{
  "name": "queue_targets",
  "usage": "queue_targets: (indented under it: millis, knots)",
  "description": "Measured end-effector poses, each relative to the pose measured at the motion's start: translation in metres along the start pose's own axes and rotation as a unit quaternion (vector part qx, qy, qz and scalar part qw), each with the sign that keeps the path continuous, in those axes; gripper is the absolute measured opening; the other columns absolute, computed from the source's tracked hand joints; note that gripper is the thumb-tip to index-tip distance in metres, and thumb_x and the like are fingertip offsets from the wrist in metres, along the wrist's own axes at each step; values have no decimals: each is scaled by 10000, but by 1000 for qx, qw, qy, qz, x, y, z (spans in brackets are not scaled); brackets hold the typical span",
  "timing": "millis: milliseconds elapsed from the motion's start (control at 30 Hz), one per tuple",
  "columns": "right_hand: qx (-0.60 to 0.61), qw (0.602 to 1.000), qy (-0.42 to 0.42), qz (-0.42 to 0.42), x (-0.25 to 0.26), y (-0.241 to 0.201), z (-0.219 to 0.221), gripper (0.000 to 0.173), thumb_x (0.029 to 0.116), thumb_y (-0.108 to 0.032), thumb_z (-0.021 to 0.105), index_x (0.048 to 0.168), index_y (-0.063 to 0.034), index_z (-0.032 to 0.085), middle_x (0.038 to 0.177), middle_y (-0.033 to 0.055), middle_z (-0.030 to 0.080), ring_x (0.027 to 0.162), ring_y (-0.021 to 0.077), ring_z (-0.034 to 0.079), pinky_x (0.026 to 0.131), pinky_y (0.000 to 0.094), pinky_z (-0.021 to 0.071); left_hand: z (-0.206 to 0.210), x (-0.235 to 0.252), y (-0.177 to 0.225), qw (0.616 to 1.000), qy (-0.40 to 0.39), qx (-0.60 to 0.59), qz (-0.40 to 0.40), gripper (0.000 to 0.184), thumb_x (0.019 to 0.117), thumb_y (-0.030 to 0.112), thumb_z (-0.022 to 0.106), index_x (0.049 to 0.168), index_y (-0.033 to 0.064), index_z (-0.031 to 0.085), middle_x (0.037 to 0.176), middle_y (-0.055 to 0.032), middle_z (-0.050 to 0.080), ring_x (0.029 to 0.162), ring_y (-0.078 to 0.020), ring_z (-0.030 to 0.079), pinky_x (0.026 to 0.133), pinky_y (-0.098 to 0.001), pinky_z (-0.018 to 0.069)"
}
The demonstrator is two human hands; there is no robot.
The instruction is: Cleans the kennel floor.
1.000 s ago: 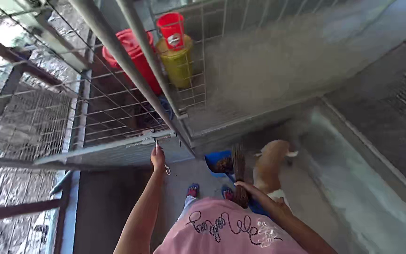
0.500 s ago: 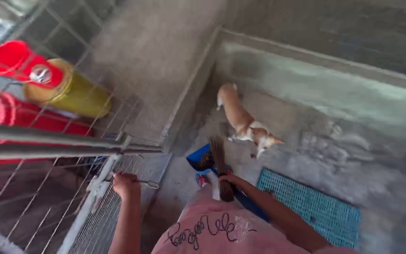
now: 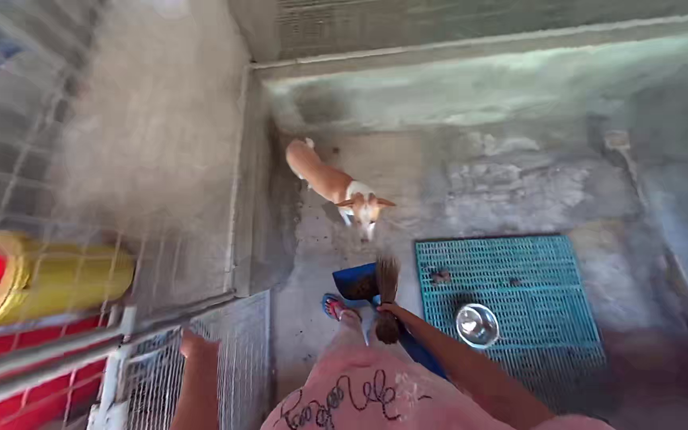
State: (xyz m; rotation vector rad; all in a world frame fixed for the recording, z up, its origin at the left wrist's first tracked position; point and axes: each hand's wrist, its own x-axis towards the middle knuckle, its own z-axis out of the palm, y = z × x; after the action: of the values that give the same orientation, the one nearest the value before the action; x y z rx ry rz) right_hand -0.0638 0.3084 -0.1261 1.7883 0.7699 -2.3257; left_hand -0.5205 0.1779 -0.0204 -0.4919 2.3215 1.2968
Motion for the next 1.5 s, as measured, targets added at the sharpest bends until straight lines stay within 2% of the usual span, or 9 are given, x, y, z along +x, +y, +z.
queue_targets:
  millis: [100, 200, 333, 500, 667, 800, 1000, 1233, 1500]
  knots:
    - [118, 992, 32, -26, -10, 21, -22, 469, 1058, -329, 505, 1370, 19, 539, 1293, 233, 604, 1150, 296, 604, 996, 479, 491, 60, -88, -16, 951, -255, 158, -71, 630, 1120, 433, 294, 1608, 53, 172, 1574, -315, 327, 1352, -436, 470, 1027, -595, 444]
    - [256, 961, 85, -59, -1, 38, -37, 455, 1053, -291, 538, 1375, 31, 535, 1268, 228, 621, 1122, 283, 620, 981, 465, 506, 119, -198, -64, 801, -490, 316, -136, 573, 1131, 385, 228, 1576, 26, 194, 1361, -275, 576, 1112, -304, 670, 925, -402, 555]
    - [457, 876, 150, -35, 18, 30, -49, 426, 1015, -279, 611, 1289, 43, 565, 1130, 205, 642, 980, 265, 632, 868, 462, 533, 170, -301, -126, 626, -622, 403, -242, 558, 1125, 411, 216, 1514, 20, 297, 1259, -220, 646, 1065, -293, 691, 906, -429, 571]
    - [524, 838, 153, -14, 44, 39, -95, 560, 967, -376, 673, 1353, 10, 550, 1263, 224, 619, 1112, 320, 615, 937, 523, 510, 211, -328, -188, 686, -586, 335, -272, 203, 986, -18, 324, 957, 25, 521, 678, -44, 640, 542, -90, 635, 503, -195, 535]
    - [399, 899, 180, -9, 1, 116, -179, 384, 976, -204, 664, 1279, 12, 569, 1035, 143, 663, 867, 206, 650, 786, 405, 555, 254, -304, -208, 674, -577, 412, -208, 196, 950, -70, 369, 1094, 15, 471, 691, -52, 602, 513, -90, 601, 472, -197, 517]
    - [142, 951, 256, 99, -8, 190, -241, 680, 883, -191, 801, 1439, 42, 486, 1353, 295, 586, 1262, 414, 579, 1073, 572, 450, 301, -304, -225, 650, -580, 462, -169, 200, 943, -80, 401, 1102, 27, 456, 665, -42, 559, 516, -100, 580, 489, -217, 513]
    - [112, 940, 304, 104, 38, 207, -297, 853, 902, -207, 783, 1588, -54, 298, 1395, 294, 566, 1299, 427, 561, 1090, 581, 435, 358, -314, -263, 649, -537, 506, -187, 104, 974, -27, 412, 931, 38, 482, 596, -53, 551, 456, -105, 556, 437, -210, 488]
    - [59, 973, 183, 130, 88, 185, -239, 913, 818, -161, 814, 1562, -14, 307, 1390, 278, 570, 1289, 410, 574, 1065, 574, 464, 388, -344, -281, 647, -512, 525, -210, 130, 990, 10, 395, 902, 43, 484, 586, -47, 532, 444, -87, 535, 418, -185, 461]
    - [-36, 990, 87, 100, -15, 217, -219, 893, 811, -113, 834, 1571, -114, 365, 1386, 279, 572, 1284, 447, 559, 1050, 635, 439, 400, -345, -278, 649, -517, 521, -203, 114, 987, 3, 385, 924, 35, 475, 602, -54, 535, 444, -87, 533, 411, -179, 449]
